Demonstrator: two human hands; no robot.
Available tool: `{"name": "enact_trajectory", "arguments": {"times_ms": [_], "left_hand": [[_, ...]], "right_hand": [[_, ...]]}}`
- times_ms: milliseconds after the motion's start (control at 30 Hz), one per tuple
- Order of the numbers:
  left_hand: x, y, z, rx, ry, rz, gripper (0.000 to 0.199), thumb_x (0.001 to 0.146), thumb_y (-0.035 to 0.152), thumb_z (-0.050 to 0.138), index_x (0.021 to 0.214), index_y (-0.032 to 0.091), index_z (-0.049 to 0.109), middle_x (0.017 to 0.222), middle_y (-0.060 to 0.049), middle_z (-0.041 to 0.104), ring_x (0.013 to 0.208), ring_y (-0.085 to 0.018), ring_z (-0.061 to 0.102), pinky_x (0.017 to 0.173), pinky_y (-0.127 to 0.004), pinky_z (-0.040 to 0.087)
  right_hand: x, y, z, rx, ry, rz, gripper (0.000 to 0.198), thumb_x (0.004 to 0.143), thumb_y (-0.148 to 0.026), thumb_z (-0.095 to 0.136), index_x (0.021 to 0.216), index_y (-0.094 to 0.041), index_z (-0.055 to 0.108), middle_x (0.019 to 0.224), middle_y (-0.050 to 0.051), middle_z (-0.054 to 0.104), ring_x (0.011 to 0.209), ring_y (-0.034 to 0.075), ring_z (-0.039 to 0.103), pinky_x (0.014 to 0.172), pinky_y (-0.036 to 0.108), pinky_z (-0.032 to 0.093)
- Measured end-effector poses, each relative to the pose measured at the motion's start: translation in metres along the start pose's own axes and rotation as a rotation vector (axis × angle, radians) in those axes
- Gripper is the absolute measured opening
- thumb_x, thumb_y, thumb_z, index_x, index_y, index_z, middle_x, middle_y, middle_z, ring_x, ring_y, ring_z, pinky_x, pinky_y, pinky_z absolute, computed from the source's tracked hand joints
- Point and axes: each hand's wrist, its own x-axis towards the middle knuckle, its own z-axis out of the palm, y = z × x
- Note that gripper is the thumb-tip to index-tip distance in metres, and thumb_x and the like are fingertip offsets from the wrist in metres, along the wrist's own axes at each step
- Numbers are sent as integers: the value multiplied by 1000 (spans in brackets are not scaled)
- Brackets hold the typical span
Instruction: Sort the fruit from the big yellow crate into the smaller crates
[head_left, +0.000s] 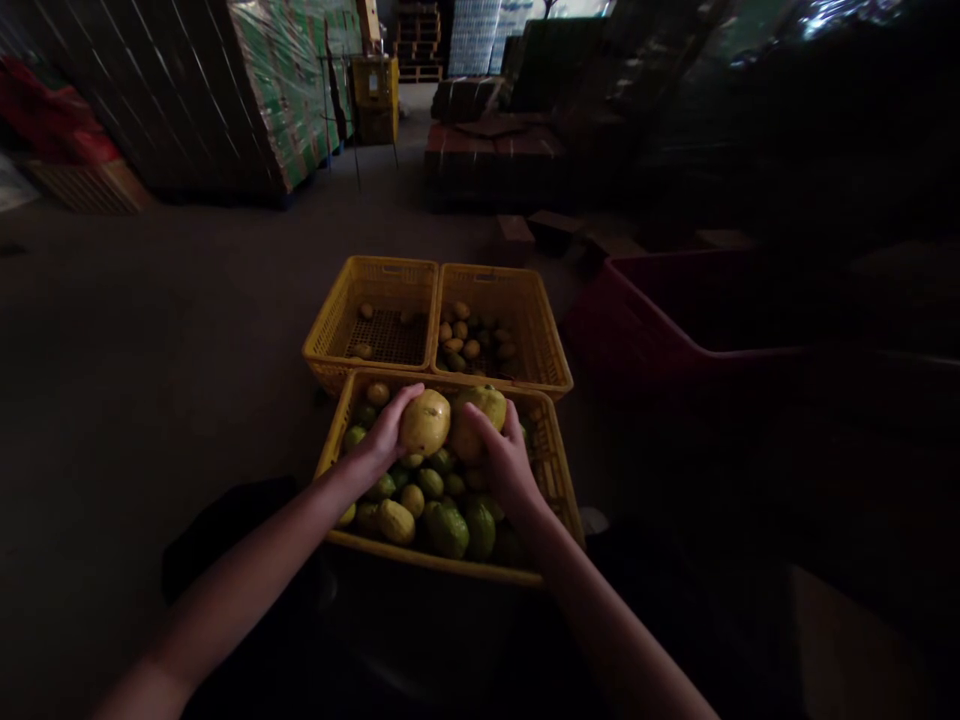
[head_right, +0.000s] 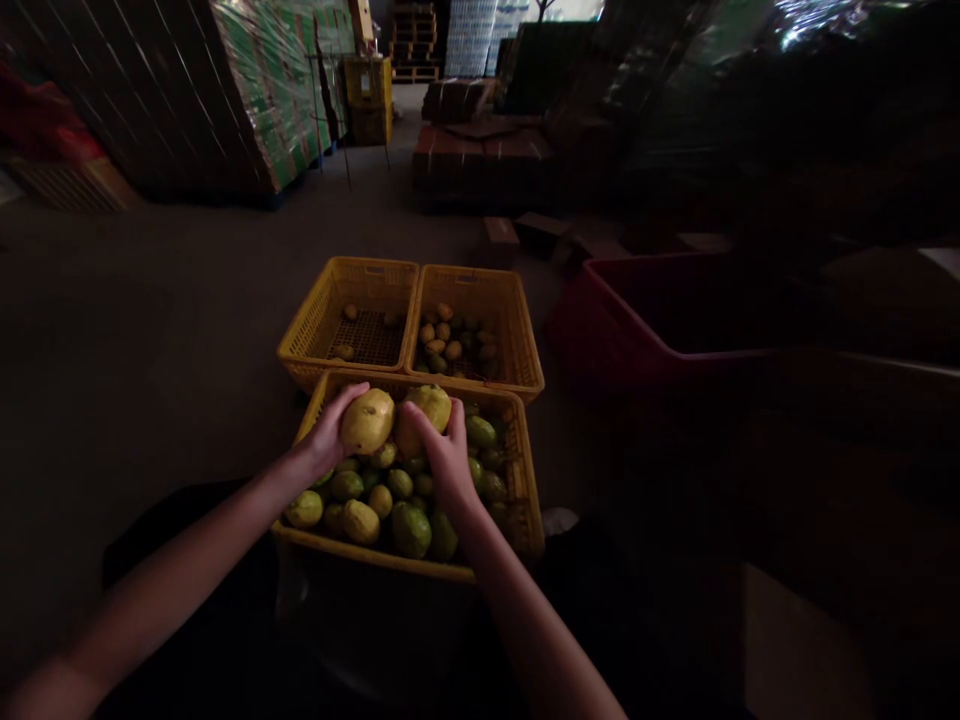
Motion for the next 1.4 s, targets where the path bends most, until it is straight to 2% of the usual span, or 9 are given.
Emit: {"name": "enact_trajectory", "arguments": {"times_ms": [200,400,733,800,900,1000,1067,1200,1400], "left_hand": [[4,8,4,-131,31,-280,50,93,46,36,94,8,67,61,-11,65,48,-15,58,38,-20,44],[9,0,-3,-179,48,-343,42,88,47,46,96,10,65,64,-10,64,52,-16,60,40,-20,46],[4,4,1,-105,95,-317,50,93,53,37,91,10,64,62,-9,62,45,-13,54,34,-18,40],[4,3,4,-29,105,-228,45,93,52,41,89,13,63,66,-8,64,50,-14,57,39,-20,45],[3,1,5,139,127,128,23,80,36,70,95,20,64,80,-4,68,66,-14,63,54,-20,52],[-2,3,3,351,29,506,54,55,15,88,102,24,65,98,-1,68,86,-15,65,71,-19,52],[-7,6,1,451,-73,635,66,47,11,91,106,25,65,109,-2,66,97,-17,64,81,-20,51],[-9,9,-3,566,-157,774,76,43,15,93,111,25,60,120,-5,62,111,-22,59,94,-29,48],[-2,11,-10,586,-277,739,69,51,26,91,112,26,61,131,-7,56,113,-24,59,90,-35,53]], "right_hand": [[10,-2,-3,205,-54,280,41,74,-57,66,98,-24,57,80,2,69,68,23,68,52,36,58],[16,0,-8,336,-20,552,35,72,-56,65,80,-23,59,55,1,64,53,23,65,42,33,51],[17,-7,-8,271,-34,681,36,80,-56,56,78,-20,62,58,3,65,48,19,60,38,28,46],[18,-8,-10,242,-50,593,35,79,-55,60,83,-21,62,62,4,66,52,20,62,40,31,49],[17,-11,-12,171,-5,328,39,72,-53,70,95,-24,58,78,2,69,61,21,65,49,33,54],[10,-12,-12,7,67,-43,52,66,-48,78,107,-27,54,95,0,68,78,20,67,66,34,57],[7,-11,-11,-104,106,-270,60,61,-41,83,111,-28,52,106,1,66,92,21,66,77,36,56],[4,-7,-10,-232,92,-507,61,60,-31,85,112,-29,54,118,4,63,108,24,61,88,40,54],[3,-13,-16,-192,48,-562,57,61,-28,85,114,-32,64,126,4,55,116,26,58,89,41,56]]}}
